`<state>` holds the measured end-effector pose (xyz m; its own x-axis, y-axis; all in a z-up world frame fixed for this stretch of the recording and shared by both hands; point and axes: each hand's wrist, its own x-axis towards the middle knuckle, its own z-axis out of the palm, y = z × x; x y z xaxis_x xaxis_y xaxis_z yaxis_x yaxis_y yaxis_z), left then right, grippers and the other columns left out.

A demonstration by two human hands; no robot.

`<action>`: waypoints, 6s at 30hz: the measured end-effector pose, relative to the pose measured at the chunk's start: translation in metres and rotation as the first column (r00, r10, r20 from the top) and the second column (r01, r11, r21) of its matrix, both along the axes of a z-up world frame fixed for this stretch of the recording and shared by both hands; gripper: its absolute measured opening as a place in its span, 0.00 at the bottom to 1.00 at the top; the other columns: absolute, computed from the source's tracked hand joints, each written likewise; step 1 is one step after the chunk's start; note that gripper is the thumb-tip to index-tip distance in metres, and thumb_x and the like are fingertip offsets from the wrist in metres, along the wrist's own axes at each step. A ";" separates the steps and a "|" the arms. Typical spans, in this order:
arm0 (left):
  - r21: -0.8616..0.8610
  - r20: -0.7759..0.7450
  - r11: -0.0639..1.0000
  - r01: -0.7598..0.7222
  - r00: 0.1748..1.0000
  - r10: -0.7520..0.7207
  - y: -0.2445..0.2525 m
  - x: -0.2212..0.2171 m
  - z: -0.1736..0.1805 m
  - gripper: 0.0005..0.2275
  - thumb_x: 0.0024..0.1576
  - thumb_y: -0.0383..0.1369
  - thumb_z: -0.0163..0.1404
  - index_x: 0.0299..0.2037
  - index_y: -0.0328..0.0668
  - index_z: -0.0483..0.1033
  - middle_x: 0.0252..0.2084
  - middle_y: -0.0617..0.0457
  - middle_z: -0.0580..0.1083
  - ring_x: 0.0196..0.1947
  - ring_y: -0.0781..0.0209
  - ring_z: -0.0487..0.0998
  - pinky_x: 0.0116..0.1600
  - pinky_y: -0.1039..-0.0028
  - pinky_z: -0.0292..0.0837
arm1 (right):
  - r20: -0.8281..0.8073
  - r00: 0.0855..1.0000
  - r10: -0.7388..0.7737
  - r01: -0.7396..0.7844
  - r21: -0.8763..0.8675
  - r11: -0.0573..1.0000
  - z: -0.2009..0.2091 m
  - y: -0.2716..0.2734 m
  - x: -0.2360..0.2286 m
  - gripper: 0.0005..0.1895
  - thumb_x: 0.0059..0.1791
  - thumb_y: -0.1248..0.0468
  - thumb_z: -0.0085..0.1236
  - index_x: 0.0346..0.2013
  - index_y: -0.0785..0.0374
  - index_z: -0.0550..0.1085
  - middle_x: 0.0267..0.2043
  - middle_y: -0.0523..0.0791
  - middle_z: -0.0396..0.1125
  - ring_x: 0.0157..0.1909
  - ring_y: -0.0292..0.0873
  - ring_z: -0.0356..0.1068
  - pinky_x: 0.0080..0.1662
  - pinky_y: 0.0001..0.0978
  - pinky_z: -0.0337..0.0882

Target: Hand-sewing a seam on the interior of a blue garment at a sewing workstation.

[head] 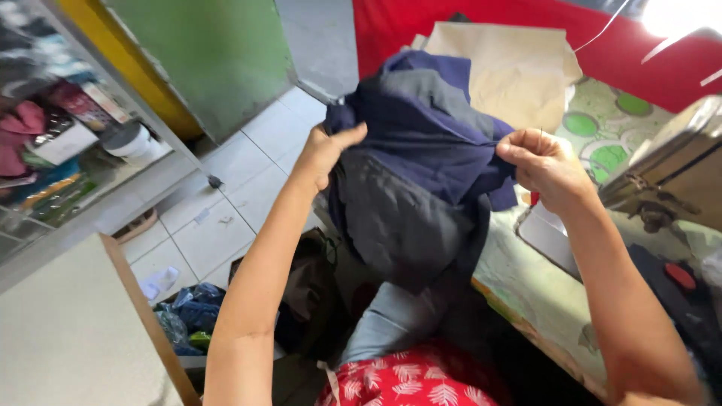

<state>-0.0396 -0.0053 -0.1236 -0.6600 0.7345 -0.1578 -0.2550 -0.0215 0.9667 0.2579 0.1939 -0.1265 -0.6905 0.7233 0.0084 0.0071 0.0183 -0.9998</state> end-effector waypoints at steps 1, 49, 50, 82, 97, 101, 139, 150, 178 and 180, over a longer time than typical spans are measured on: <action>-0.139 -0.233 0.988 -0.067 0.972 0.033 0.005 -0.001 -0.019 0.14 0.45 0.35 0.66 0.39 0.41 0.80 0.37 0.54 0.80 0.38 0.62 0.80 0.45 0.69 0.78 | 0.034 0.999 0.015 -0.014 -0.030 0.999 -0.010 0.003 0.007 0.07 0.49 0.62 0.63 0.33 0.56 0.72 0.20 0.33 0.52 0.17 0.27 0.44 0.21 0.22 0.40; -0.187 -0.626 0.891 0.414 0.649 -0.433 -0.025 0.137 0.006 0.07 0.55 0.36 0.61 0.38 0.43 0.82 0.36 0.64 0.80 0.40 0.78 0.76 0.49 0.83 0.70 | 0.411 0.890 0.198 -0.254 0.086 0.963 0.019 -0.025 0.028 0.05 0.49 0.64 0.65 0.39 0.57 0.80 0.19 0.38 0.59 0.21 0.30 0.51 0.26 0.22 0.53; -0.188 -0.626 0.890 0.415 0.648 -0.435 -0.026 0.135 0.008 0.07 0.55 0.36 0.61 0.38 0.43 0.82 0.36 0.64 0.80 0.40 0.78 0.76 0.49 0.83 0.70 | 0.410 0.890 0.198 -0.253 0.085 0.964 0.024 -0.029 0.027 0.05 0.49 0.64 0.65 0.39 0.57 0.80 0.19 0.38 0.59 0.21 0.30 0.51 0.26 0.22 0.53; -0.097 -0.851 0.965 0.245 0.482 -0.209 -0.023 0.170 -0.024 0.08 0.59 0.38 0.57 0.43 0.46 0.79 0.40 0.63 0.80 0.32 0.63 0.76 0.43 0.73 0.72 | 0.542 0.837 0.069 -0.264 0.292 0.919 0.012 -0.031 0.017 0.05 0.52 0.66 0.62 0.42 0.53 0.79 0.40 0.36 0.70 0.33 0.33 0.59 0.39 0.26 0.63; -0.171 -0.862 0.956 0.239 0.433 -0.263 -0.026 0.174 -0.018 0.09 0.59 0.36 0.57 0.47 0.62 0.74 0.40 0.66 0.81 0.40 0.71 0.84 0.44 0.77 0.71 | 0.542 0.834 -0.102 -0.319 0.626 0.712 0.010 -0.041 0.024 0.09 0.50 0.67 0.63 0.45 0.57 0.78 0.40 0.43 0.66 0.47 0.48 0.64 0.44 0.41 0.66; -0.139 -0.654 0.895 0.424 0.639 -0.405 -0.026 0.179 -0.014 0.07 0.60 0.27 0.55 0.43 0.56 0.79 0.26 0.64 0.65 0.25 0.72 0.61 0.39 0.82 0.61 | 0.586 0.769 -0.254 -0.297 0.680 0.670 0.036 -0.070 0.039 0.25 0.53 0.60 0.61 0.61 0.63 0.64 0.53 0.54 0.60 0.52 0.56 0.70 0.47 0.55 0.68; -0.033 -0.157 0.879 0.476 0.866 -0.475 -0.022 0.183 -0.027 0.09 0.57 0.30 0.58 0.46 0.40 0.81 0.48 0.54 0.81 0.43 0.72 0.80 0.56 0.80 0.75 | 0.380 0.925 -0.006 -0.303 0.749 0.589 -0.031 -0.130 0.100 0.17 0.52 0.77 0.47 0.54 0.63 0.71 0.39 0.43 0.73 0.36 0.42 0.73 0.44 0.33 0.71; -0.026 -0.208 0.871 0.490 0.850 -0.484 -0.024 0.183 -0.027 0.09 0.59 0.29 0.56 0.48 0.40 0.80 0.49 0.55 0.80 0.43 0.73 0.80 0.58 0.80 0.76 | 0.330 0.943 0.040 -0.293 0.769 0.567 -0.027 -0.133 0.098 0.16 0.51 0.80 0.48 0.52 0.68 0.71 0.38 0.45 0.70 0.39 0.42 0.71 0.48 0.33 0.70; -0.008 -0.200 0.870 0.494 0.851 -0.485 -0.023 0.183 -0.028 0.08 0.59 0.28 0.56 0.47 0.40 0.80 0.45 0.57 0.79 0.41 0.76 0.77 0.55 0.83 0.75 | 0.344 0.938 0.038 -0.301 0.756 0.580 -0.027 -0.131 0.096 0.17 0.50 0.80 0.48 0.53 0.68 0.70 0.40 0.46 0.70 0.39 0.44 0.70 0.47 0.34 0.70; 0.002 -0.199 0.870 0.494 0.852 -0.484 -0.022 0.183 -0.029 0.08 0.59 0.28 0.56 0.48 0.40 0.80 0.47 0.56 0.80 0.42 0.74 0.78 0.56 0.82 0.75 | 0.325 0.945 0.037 -0.285 0.761 0.583 -0.027 -0.131 0.095 0.16 0.51 0.80 0.48 0.52 0.68 0.71 0.40 0.46 0.70 0.38 0.44 0.71 0.47 0.34 0.70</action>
<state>0.1431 -0.0273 -0.1525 -0.2271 0.9736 -0.0220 -0.0615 0.0082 0.9981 0.3525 0.0628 -0.1535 -0.8598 0.3892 0.3306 0.1626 0.8224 -0.5452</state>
